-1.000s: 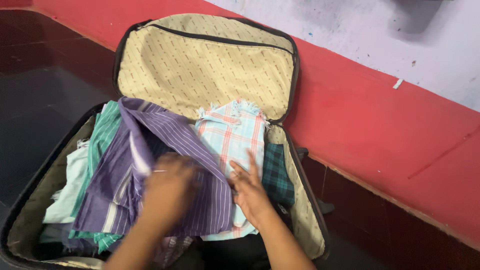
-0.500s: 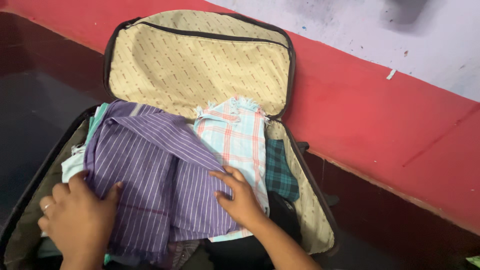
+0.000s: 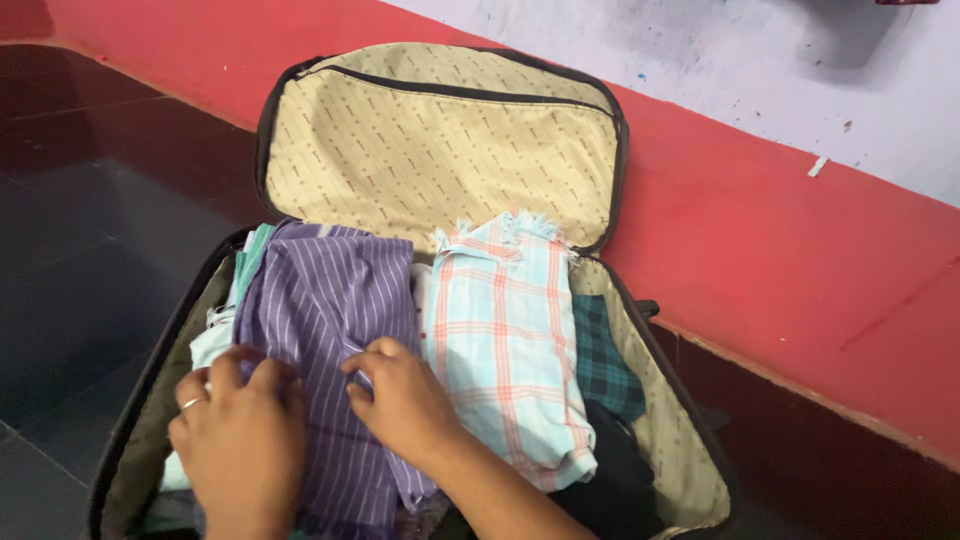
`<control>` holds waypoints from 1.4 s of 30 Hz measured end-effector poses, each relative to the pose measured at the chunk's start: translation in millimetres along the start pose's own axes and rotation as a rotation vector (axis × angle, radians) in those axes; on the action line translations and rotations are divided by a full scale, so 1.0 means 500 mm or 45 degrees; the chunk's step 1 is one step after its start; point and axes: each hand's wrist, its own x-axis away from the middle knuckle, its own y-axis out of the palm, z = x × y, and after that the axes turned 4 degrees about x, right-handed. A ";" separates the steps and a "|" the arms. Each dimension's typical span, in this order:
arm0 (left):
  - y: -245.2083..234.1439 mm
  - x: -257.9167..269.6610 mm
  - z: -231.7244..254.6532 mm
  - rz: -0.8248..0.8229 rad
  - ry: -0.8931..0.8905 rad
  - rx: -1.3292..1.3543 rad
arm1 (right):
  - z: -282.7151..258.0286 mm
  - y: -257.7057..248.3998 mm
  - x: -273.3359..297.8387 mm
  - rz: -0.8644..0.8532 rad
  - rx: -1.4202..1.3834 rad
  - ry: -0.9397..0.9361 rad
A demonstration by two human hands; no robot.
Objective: The person folds and arranges various pieces of clothing inside an open suitcase. They handle shirts, towels, and other garments, stacking them neatly to fit within the suitcase.
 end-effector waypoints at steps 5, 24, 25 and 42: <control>0.013 0.002 0.012 0.073 0.002 0.088 | -0.012 -0.008 -0.011 0.005 0.129 0.030; -0.005 0.019 0.150 -0.112 0.495 1.025 | 0.152 -0.005 -0.004 0.433 -1.121 0.612; 0.007 0.030 0.159 -0.331 0.465 1.185 | 0.162 -0.019 0.004 0.440 -1.127 0.652; 0.087 0.046 0.070 -0.565 0.601 0.351 | 0.374 -0.145 0.077 0.592 -0.224 0.281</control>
